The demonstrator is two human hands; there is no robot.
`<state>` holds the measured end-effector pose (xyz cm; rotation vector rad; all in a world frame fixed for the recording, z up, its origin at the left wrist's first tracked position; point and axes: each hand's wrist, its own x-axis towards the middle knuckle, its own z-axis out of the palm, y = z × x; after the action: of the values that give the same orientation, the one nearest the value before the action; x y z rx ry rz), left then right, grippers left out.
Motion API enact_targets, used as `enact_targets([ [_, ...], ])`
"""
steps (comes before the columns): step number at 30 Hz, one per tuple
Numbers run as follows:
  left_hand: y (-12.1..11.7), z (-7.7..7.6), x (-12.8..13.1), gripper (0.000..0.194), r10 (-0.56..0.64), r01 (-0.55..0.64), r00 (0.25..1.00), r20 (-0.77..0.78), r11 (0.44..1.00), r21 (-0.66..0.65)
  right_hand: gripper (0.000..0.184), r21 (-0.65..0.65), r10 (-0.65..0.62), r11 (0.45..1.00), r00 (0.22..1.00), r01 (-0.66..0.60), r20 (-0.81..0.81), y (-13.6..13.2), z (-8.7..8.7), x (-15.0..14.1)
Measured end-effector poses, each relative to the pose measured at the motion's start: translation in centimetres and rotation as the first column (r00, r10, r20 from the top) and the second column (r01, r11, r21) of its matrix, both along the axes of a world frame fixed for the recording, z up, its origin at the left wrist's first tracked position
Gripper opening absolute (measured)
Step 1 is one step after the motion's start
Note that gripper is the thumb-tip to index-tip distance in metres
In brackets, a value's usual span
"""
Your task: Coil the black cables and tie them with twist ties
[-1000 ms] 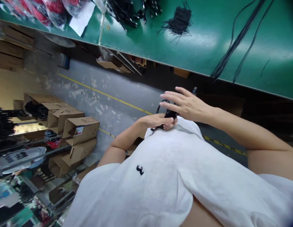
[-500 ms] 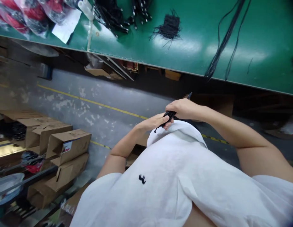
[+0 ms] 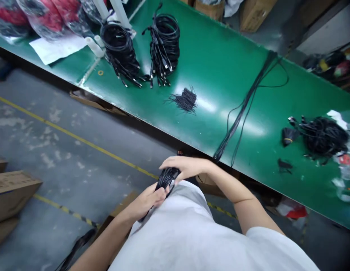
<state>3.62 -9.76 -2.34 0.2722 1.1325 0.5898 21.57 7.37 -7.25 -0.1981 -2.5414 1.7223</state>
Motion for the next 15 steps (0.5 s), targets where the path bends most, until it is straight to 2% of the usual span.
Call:
enact_targets([
  [1, 0.6, 0.1, 0.1, 0.051, 0.037, -0.039, 0.998, -0.057, 0.999, -0.032, 0.040, -0.028, -0.134, 0.990, 0.989, 0.136, 0.062, 2.6, -1.0, 0.7],
  [2, 1.1, 0.1, 0.3, 0.055, 0.087, -0.095, 0.989, -0.120, 0.993, -0.070, 0.030, -0.003, -0.331, 0.942, 0.929, 0.336, 0.167, 5.3, -2.3, 1.5],
  [3, 1.6, -0.1, 0.4, 0.060, 0.134, -0.155, 0.974, -0.180, 0.982, -0.110, 0.020, 0.077, -0.536, 0.840, 0.799, 0.537, 0.271, 8.1, -3.7, 2.3],
  [4, 2.0, -0.3, 0.6, 0.064, 0.170, -0.207, 0.957, -0.233, 0.967, -0.145, 0.015, 0.182, -0.700, 0.705, 0.631, 0.685, 0.336, 10.7, -5.2, 3.0],
  [5, 2.2, -0.6, 0.7, 0.066, 0.197, -0.249, 0.941, -0.275, 0.954, -0.167, 0.016, 0.283, -0.806, 0.575, 0.472, 0.767, 0.358, 13.3, -6.8, 3.6],
  [6, 2.3, -1.0, 0.8, 0.066, 0.219, -0.283, 0.924, -0.314, 0.943, -0.175, 0.016, 0.361, -0.865, 0.477, 0.355, 0.801, 0.355, 15.5, -8.3, 3.9],
  [7, 2.4, -1.3, 0.8, 0.065, 0.239, -0.313, 0.904, -0.355, 0.935, -0.169, 0.017, 0.414, -0.895, 0.414, 0.282, 0.810, 0.345, 17.5, -9.7, 4.1],
  [9, 2.2, -2.2, 0.4, 0.062, 0.266, -0.357, 0.858, -0.439, 0.924, -0.137, 0.018, 0.500, -0.925, 0.344, 0.194, 0.795, 0.328, 20.3, -11.9, 3.9],
  [10, 2.1, -2.7, 0.1, 0.060, 0.273, -0.369, 0.835, -0.478, 0.922, -0.117, 0.017, 0.540, -0.930, 0.326, 0.162, 0.776, 0.329, 21.3, -12.8, 3.6],
  [11, 2.0, -3.2, -0.3, 0.057, 0.275, -0.373, 0.814, -0.512, 0.923, -0.097, 0.016, 0.567, -0.928, 0.329, 0.147, 0.755, 0.343, 21.9, -13.4, 3.3],
  [13, 2.0, -4.1, -1.1, 0.052, 0.258, -0.354, 0.794, -0.550, 0.932, -0.075, 0.014, 0.581, -0.907, 0.373, 0.153, 0.723, 0.393, 22.7, -14.1, 2.9],
  [15, 2.5, -4.6, -1.8, 0.048, 0.245, -0.340, 0.786, -0.567, 0.938, -0.065, 0.016, 0.591, -0.896, 0.395, 0.153, 0.704, 0.417, 23.1, -13.9, 2.9],
])
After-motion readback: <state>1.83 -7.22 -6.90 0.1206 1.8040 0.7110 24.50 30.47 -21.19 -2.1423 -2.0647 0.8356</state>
